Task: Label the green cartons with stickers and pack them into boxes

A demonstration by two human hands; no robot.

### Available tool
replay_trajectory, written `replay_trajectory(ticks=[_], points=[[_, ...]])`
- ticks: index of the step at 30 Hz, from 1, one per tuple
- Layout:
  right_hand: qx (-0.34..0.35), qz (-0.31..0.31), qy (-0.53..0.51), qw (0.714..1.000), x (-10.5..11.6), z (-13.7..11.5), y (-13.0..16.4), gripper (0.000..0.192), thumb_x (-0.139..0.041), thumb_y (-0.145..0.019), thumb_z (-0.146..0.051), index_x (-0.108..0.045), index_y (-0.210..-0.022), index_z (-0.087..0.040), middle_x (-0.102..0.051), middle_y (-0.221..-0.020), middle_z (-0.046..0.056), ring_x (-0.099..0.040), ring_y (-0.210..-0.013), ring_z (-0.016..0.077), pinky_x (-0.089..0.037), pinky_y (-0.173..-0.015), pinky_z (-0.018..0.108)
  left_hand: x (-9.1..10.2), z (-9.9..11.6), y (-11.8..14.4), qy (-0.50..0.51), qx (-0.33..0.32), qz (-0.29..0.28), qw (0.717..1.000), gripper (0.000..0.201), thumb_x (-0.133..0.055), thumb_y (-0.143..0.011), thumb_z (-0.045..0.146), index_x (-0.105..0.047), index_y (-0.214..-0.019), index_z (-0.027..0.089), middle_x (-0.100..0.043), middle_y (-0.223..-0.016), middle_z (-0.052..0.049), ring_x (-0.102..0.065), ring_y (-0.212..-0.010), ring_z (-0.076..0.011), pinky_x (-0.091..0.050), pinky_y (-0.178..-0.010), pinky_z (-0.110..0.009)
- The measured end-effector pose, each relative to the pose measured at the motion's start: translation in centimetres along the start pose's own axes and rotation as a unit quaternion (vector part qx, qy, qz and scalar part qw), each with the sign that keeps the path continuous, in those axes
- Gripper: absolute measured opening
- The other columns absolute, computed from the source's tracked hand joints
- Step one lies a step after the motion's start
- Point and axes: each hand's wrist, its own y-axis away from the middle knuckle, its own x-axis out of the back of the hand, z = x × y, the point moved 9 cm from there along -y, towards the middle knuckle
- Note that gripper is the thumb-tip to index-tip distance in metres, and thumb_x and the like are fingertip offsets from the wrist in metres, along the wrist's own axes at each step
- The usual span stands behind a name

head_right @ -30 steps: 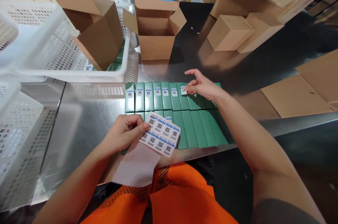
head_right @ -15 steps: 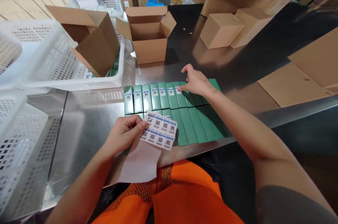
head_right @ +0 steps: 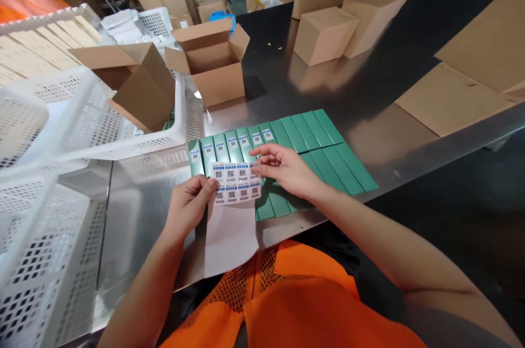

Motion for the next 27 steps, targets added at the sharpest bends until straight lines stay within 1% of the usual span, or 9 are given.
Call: replay_trajectory(ticks=[3, 5, 9, 13, 17, 21, 23, 25, 27], points=[[0.024, 0.007, 0.041, 0.999, -0.1, -1.0, 0.5, 0.027, -0.08, -0.076, -0.041, -0.07, -0.093, -0.022, -0.069, -0.077, 0.0, -0.064, -0.074, 0.0163, -0.053, -0.074, 0.033, -0.3, -0.5, -0.1, -0.006, 0.006, -0.001, 1.0, 0.048, -0.065, -0.081, 0.058, -0.053, -0.055, 0.019, -0.048, -0.05, 0.003, -0.039, -0.051, -0.0101, -0.031, -0.05, -0.022], [0.08, 0.025, 0.072, 0.994, 0.1, -2.7, 1.0, 0.023, -0.078, -0.079, -0.043, -0.07, -0.085, -0.022, -0.071, -0.088, 0.004, -0.066, -0.082, 0.0183, -0.054, -0.078, 0.035, -0.2, -0.9, -0.3, 0.012, 0.018, -0.001, 1.0, 0.05, -0.067, -0.08, 0.059, -0.051, -0.054, 0.019, -0.046, -0.049, 0.004, -0.037, -0.051, -0.0098, -0.031, -0.05, -0.022], [0.185, 0.091, 0.077, 0.975, 2.4, -5.6, 1.7, 0.023, -0.079, -0.079, -0.046, -0.068, -0.081, -0.025, -0.068, -0.105, 0.004, -0.065, -0.096, 0.0199, -0.053, -0.086, 0.036, 1.2, -1.3, -0.4, 0.076, 0.043, 0.021, 0.996, 0.052, -0.072, -0.076, 0.06, -0.05, -0.056, 0.018, -0.048, -0.053, 0.004, -0.038, -0.054, -0.0091, -0.032, -0.053, -0.021], [0.024, 0.035, 0.112, 0.993, 3.8, -2.2, -0.1, 0.026, -0.084, -0.072, -0.043, -0.07, -0.083, -0.024, -0.065, -0.071, 0.0, -0.06, -0.069, 0.0156, -0.05, -0.069, 0.032, 2.0, -0.9, 0.4, 0.127, 0.062, 0.003, 0.99, 0.05, -0.077, -0.076, 0.056, -0.051, -0.058, 0.018, -0.049, -0.055, 0.004, -0.039, -0.054, -0.009, -0.032, -0.053, -0.021], [-0.101, -0.024, 0.133, 0.986, 3.8, 1.5, -0.7, 0.03, -0.087, -0.065, -0.039, -0.069, -0.082, -0.021, -0.062, -0.06, -0.002, -0.053, -0.057, 0.0128, -0.044, -0.057, 0.029, 1.1, -0.1, 1.2, 0.147, 0.063, -0.05, 0.986, 0.049, -0.078, -0.076, 0.054, -0.052, -0.057, 0.017, -0.048, -0.053, 0.004, -0.039, -0.052, -0.0087, -0.031, -0.05, -0.021], [-0.119, -0.006, 0.158, 0.98, 4.0, 2.4, -0.6, 0.032, -0.085, -0.069, -0.033, -0.069, -0.094, -0.02, -0.065, -0.063, -0.001, -0.057, -0.057, 0.0135, -0.047, -0.057, 0.028, 0.9, 0.0, 1.1, 0.148, 0.059, -0.057, 0.986, 0.048, -0.079, -0.077, 0.051, -0.054, -0.057, 0.017, -0.052, -0.053, 0.003, -0.042, -0.052, -0.0092, -0.033, -0.05, -0.021], [-0.11, -0.003, 0.176, 0.978, 4.0, 2.4, -0.4, 0.053, -0.082, -0.073, -0.028, -0.064, -0.122, -0.02, -0.068, -0.066, -0.001, -0.061, -0.061, 0.0154, -0.049, -0.061, 0.028, 1.5, -0.1, 0.9, 0.162, 0.054, -0.037, 0.985, 0.048, -0.08, -0.076, 0.052, -0.054, -0.057, 0.016, -0.053, -0.054, 0.003, -0.042, -0.052, -0.0089, -0.033, -0.05, -0.02], [-0.097, -0.008, 0.197, 0.975, 3.9, 2.4, -0.3, 0.08, -0.079, -0.076, -0.024, -0.045, -0.148, -0.023, -0.071, -0.069, -0.002, -0.065, -0.066, 0.0176, -0.05, -0.063, 0.028, 2.3, -0.3, 0.8, 0.172, 0.046, -0.016, 0.984, 0.049, -0.081, -0.075, 0.053, -0.053, -0.057, 0.016, -0.053, -0.054, 0.003, -0.042, -0.051, -0.0085, -0.033, -0.049, -0.02], [-0.091, -0.009, 0.23, 0.969, 4.0, 2.3, -0.3, 0.089, -0.078, -0.076, -0.023, -0.034, -0.154, -0.026, -0.073, -0.071, -0.002, -0.067, -0.069, 0.0193, -0.05, -0.064, 0.029, 3.2, -0.5, 0.8, 0.177, 0.044, 0.002, 0.983, 0.051, -0.082, -0.075, 0.053, -0.052, -0.056, 0.016, -0.052, -0.053, 0.004, -0.041, -0.05, -0.0079, -0.033, -0.048, -0.019]])
